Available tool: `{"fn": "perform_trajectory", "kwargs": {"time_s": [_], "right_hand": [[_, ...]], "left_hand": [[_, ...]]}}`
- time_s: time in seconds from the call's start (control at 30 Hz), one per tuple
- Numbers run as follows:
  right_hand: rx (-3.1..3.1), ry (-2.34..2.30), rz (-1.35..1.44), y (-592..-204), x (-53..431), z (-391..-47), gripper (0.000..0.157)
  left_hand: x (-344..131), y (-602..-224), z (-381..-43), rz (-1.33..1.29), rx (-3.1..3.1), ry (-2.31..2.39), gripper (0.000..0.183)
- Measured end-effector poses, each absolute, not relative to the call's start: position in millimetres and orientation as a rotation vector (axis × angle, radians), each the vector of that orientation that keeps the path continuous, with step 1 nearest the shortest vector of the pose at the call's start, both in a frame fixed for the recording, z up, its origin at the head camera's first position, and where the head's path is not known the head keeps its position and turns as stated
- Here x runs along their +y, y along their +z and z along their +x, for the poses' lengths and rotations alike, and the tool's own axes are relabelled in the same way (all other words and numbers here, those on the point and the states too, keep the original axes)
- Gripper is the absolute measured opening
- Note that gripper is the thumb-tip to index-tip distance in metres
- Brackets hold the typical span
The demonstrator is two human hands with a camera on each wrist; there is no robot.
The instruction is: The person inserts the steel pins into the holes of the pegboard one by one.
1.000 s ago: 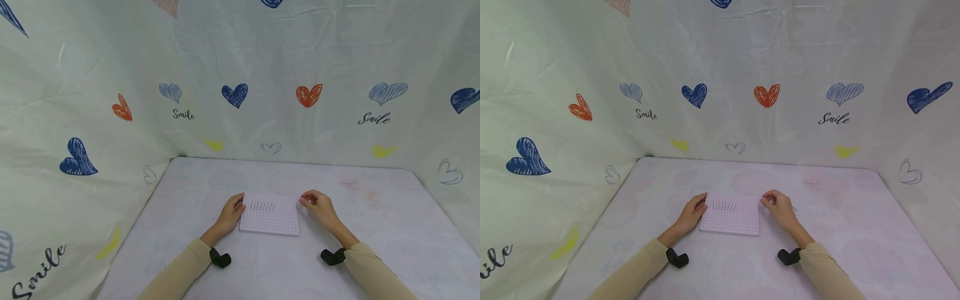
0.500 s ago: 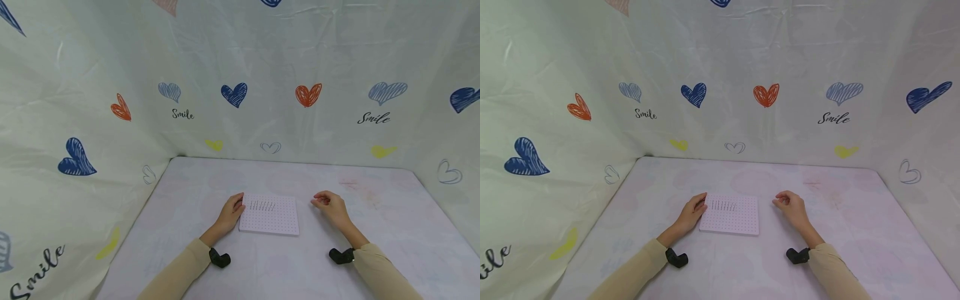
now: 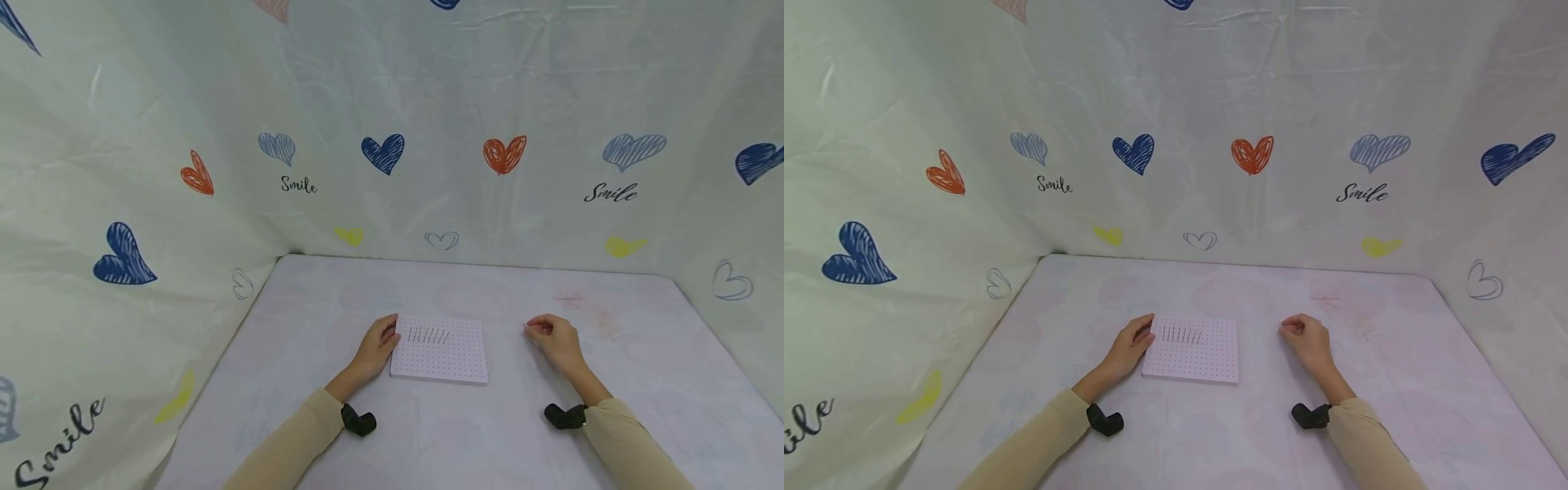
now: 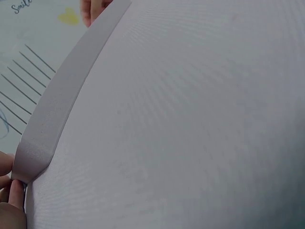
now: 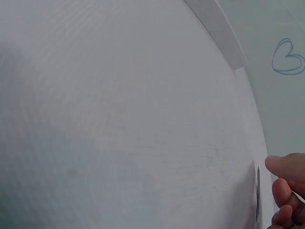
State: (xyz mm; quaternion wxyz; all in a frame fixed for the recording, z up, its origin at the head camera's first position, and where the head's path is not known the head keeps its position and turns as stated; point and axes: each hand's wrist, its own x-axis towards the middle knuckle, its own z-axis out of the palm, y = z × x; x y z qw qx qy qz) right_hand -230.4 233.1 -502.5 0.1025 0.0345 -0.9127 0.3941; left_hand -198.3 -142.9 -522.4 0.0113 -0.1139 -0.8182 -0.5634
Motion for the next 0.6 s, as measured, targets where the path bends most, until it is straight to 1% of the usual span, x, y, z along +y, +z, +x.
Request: {"fn": "perform_trajectory", "kwargs": {"time_s": [0.3,0.37,0.47,0.6], "right_hand": [[-2.718,1.184,0.036,-508,236,-232,0.016],[-2.719,1.177,0.035,-509,237,-232,0.017],[-2.716,1.173,0.036,-509,236,-232,0.018],[-2.709,1.168,0.028,-509,236,-231,0.018]], "left_hand": [[-142,-523,-199,-0.327,-2.532,-1.784,0.048],[-140,-518,-197,-0.324,-2.542,-1.775,0.048],[-136,-500,-187,-0.321,-2.548,-1.773,0.046],[-139,-505,-189,-0.334,-2.547,-1.780,0.046]]}}
